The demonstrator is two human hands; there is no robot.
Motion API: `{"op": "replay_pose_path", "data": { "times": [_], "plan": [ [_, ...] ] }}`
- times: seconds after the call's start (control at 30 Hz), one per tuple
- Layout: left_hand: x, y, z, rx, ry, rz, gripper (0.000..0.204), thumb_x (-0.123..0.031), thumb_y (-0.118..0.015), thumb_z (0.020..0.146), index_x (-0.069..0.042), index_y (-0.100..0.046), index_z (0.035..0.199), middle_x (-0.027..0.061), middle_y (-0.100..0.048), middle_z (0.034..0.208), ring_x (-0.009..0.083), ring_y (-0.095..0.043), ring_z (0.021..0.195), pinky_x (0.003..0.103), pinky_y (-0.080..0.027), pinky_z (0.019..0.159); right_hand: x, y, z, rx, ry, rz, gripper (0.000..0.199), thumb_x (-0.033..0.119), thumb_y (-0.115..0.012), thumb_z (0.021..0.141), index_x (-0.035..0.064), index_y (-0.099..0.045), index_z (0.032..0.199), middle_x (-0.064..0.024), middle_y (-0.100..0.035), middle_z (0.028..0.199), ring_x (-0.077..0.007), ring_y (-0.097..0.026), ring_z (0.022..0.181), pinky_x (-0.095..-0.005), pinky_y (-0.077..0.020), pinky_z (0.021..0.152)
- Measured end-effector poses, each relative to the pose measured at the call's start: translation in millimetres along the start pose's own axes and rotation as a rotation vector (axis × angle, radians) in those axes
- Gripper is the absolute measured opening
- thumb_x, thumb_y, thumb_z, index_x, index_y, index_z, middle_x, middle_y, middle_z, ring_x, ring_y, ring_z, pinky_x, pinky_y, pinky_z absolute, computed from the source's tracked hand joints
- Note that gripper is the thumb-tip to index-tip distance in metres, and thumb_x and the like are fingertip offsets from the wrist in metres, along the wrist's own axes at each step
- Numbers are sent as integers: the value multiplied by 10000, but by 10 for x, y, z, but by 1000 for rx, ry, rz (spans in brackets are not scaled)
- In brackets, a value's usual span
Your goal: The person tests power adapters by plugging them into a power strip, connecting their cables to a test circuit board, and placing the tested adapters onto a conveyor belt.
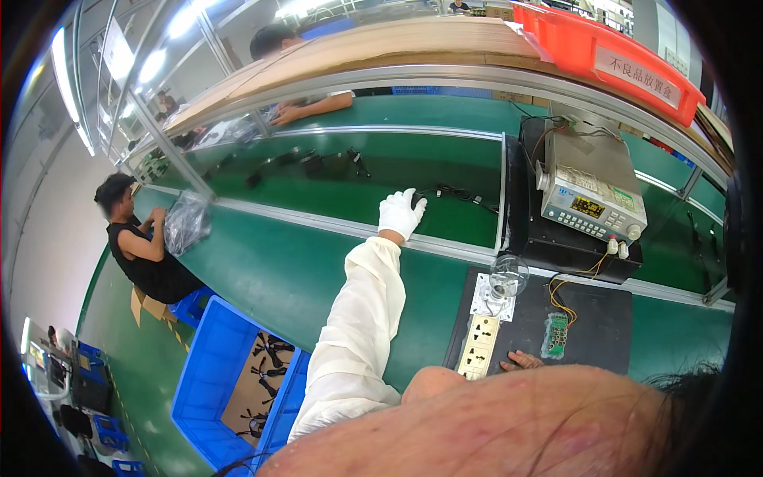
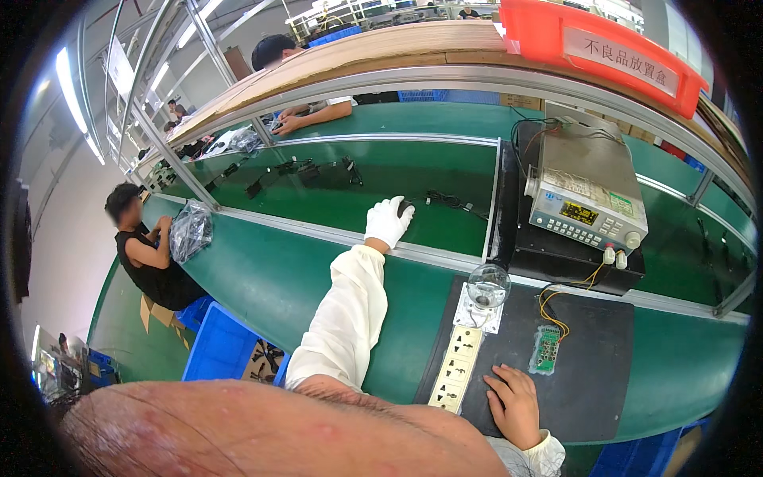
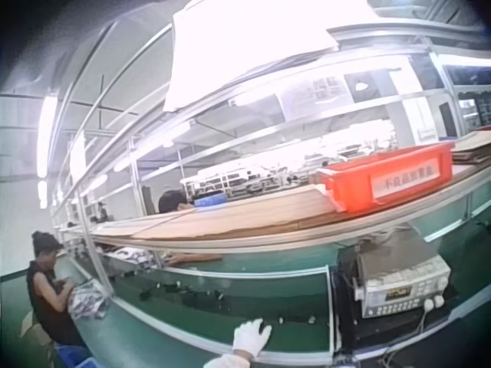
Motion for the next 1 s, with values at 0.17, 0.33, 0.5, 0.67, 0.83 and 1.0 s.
{"op": "replay_pose_path", "data": {
  "times": [0.17, 0.33, 0.5, 0.67, 0.83, 1.0],
  "plan": [
    [-31, -65, 27, -22, -9, 21, 452, -463, -562, 925, -109, -627, 1199, 129, -663, 963, 319, -626, 934, 460, -464, 819, 145, 128, 59, 4, -97, 32, 279, 51, -680, 806, 55, -692, 1085, -119, -625, 1206, -325, -557, 1189, -459, -406, 1020],
    [129, -39, 4, -98, 115, 117, 413, -436, -590, 918, -123, -623, 1186, 132, -642, 951, 335, -609, 909, 473, -456, 792, 43, 22, 28, -2, -46, 28, 282, 47, -679, 805, 52, -691, 1086, -120, -623, 1209, -328, -555, 1192, -461, -405, 1022],
    [188, -6, -7, -163, 202, 184, 395, -419, -609, 906, -124, -628, 1168, 133, -647, 929, 329, -624, 855, 493, -460, 739, 53, 24, 13, 8, -56, 10, 281, 47, -678, 806, 49, -689, 1087, -124, -621, 1211, -333, -552, 1194, -463, -404, 1024],
    [168, -9, 17, -50, 184, 171, 453, -455, -632, 874, -140, -618, 1199, 115, -650, 986, 317, -622, 934, 475, -456, 788, 92, 50, 23, -18, -64, 4, 279, 47, -677, 806, 48, -691, 1085, -126, -622, 1210, -335, -555, 1191, -462, -406, 1024],
    [144, -24, 21, 2, 177, 128, 484, -475, -642, 856, -147, -616, 1212, 109, -650, 1009, 309, -614, 972, 466, -442, 829, 99, 54, 36, -13, -57, 13, 280, 47, -677, 804, 48, -693, 1084, -125, -626, 1203, -336, -560, 1184, -463, -408, 1022],
    [97, -20, 24, 19, 136, 126, 466, -480, -622, 874, -158, -620, 1212, 104, -650, 987, 299, -617, 956, 459, -439, 816, 72, 23, 18, -37, -62, 36, 281, 44, -673, 806, 47, -692, 1086, -128, -625, 1203, -339, -558, 1185, -466, -407, 1024]
  ]
}}
Point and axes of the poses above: each hand's wrist, its own z-axis towards the middle knuckle, its own y-axis out of the back of the hand, x = y × z, the point moved 6 cm from there along z, towards the middle knuckle
